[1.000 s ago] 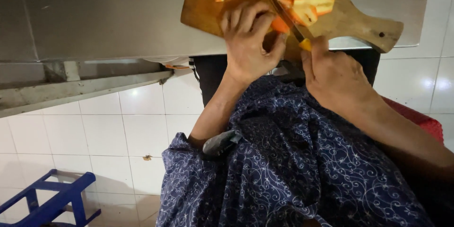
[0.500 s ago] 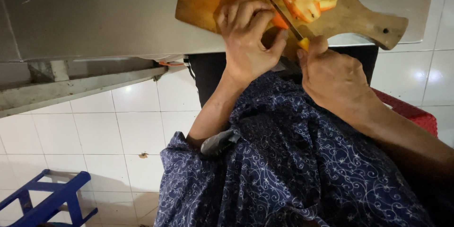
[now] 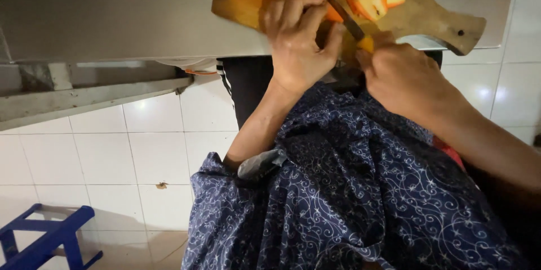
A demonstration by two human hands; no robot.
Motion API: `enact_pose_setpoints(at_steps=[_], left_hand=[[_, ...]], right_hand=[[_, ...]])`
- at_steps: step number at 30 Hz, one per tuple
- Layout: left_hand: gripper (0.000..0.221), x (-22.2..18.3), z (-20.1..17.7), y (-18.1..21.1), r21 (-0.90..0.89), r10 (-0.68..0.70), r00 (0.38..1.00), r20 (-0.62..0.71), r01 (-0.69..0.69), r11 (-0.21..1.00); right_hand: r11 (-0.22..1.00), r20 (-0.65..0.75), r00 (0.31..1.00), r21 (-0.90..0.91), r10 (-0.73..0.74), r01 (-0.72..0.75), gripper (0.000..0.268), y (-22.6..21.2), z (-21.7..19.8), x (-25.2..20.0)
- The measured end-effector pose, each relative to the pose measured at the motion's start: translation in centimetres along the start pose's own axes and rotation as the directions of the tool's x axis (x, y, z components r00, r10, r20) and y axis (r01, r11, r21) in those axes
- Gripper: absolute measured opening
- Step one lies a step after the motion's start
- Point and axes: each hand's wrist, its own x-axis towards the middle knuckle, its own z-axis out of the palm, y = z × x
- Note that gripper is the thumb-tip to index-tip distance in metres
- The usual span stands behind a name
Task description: The person is slicing a carrot into small pieces on a wooden cutting board using a knife.
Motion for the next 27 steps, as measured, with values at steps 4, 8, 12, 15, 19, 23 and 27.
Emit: enact_pose_setpoints(at_steps=[4, 8, 12, 15, 19, 23, 27], left_hand=[[0.019, -0.3, 0.2, -0.6, -0.006, 0.027, 0.999, -0.027, -0.027, 1.0], [0.016, -0.5, 0.4, -0.7, -0.014, 0.015, 1.0, -0.011, -0.015, 1.0], [0.019, -0.6, 0.6, -0.9, -0.025, -0.008, 1.0, 0.014, 0.009, 1.0], [0.021, -0.6, 1.1, -1.0, -0.018, -0.012, 1.0, 0.007, 0.012, 1.0], [0.021, -0.4, 0.7, -0.5, -0.007, -0.035, 0.999, 0.006, 0.035, 0.999], [0.019, -0.4, 0.6, -0.1, 0.034, -0.05, 0.999, 0.01, 0.05, 0.998], [0.019, -0.8, 0.9, -0.5, -0.001, -0.054, 0.998, 0.03, 0.054, 0.999]], right_hand=[[0.947, 0.129, 0.985, 0.286, 0.111, -0.144, 0.023, -1.6, -2.0, -0.7], [0.993, -0.11, 0.993, 0.106, -0.03, 0.042, 0.037, 0.1, 1.1, -0.2], [0.765, -0.072, 0.98, -0.637, -0.185, 0.098, 0.053, 0.1, 2.2, -0.3], [0.971, -0.174, 0.983, -0.238, -0.058, 0.015, 0.043, -0.6, 2.3, -0.4], [0.938, -0.271, 0.96, -0.345, -0.068, -0.031, 0.029, -0.5, 3.1, -0.2], [0.877, -0.351, 0.926, -0.479, -0.143, -0.046, 0.039, 0.0, 3.5, -0.3], [0.905, -0.204, 0.973, -0.425, -0.104, 0.007, 0.021, -1.4, 0.8, 0.1]])
